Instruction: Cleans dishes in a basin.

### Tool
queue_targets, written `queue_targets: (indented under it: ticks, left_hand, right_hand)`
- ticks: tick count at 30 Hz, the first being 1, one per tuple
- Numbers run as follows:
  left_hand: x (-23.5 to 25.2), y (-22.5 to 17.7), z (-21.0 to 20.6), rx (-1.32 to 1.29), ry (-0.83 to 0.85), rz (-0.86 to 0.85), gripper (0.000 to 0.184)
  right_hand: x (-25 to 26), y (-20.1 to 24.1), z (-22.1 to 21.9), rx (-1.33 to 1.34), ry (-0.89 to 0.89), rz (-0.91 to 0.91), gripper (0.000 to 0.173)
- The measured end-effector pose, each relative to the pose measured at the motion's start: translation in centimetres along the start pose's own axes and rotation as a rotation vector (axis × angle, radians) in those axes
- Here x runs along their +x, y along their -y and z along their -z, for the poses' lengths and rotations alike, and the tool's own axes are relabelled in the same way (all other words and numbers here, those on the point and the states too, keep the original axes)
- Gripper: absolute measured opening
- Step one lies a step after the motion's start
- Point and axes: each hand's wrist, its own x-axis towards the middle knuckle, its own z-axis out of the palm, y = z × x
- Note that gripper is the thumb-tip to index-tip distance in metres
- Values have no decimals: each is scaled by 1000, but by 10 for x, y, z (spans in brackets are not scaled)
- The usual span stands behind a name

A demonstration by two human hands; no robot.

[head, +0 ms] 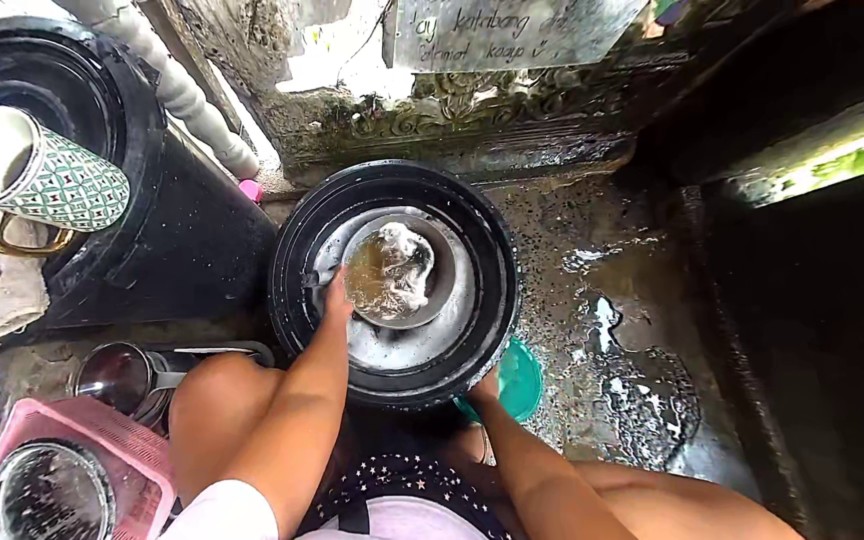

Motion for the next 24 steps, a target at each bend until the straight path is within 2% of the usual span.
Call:
queue_targets:
  ticks: [2,4,6,9,11,14,17,19,21,24]
  left_hand:
    - [2,-19,-1,118,97,-241,57]
    - [-2,-38,-6,239,177,-460,53]
    - [-16,-58,-16,336,186,-565,56]
    - [-60,-91,-38,570,201,-737,54]
    - [-90,-105,-53,721,240,-859,52]
    - [-144,-135,-65,1009,270,-877,59]
    - [-193,-171,-70,1308,385,-925,62]
    - [-217,-179,-66,1460,475,-1003,56]
    - [-238,-181,-58,1537,526,-1075,43]
    - [-261,-181,-46,1641,546,-1127,35]
  right_hand:
    - [-3,4,-1,17,14,10,84]
    - [3,5,-1,76,-28,-143,86]
    - [3,6,1,96,-28,-261,82]
    - [-3,4,2,-48,153,-129,59]
    - [-7,1,5,-99,256,-62,52]
    - [-9,-7,10,-27,271,-45,49]
    - [-7,-12,30,-41,214,-97,37]
    - [-13,-18,43,22,118,-154,33]
    - [-24,-20,62,110,8,-216,37]
    - [-47,-12,95,384,-172,-343,49]
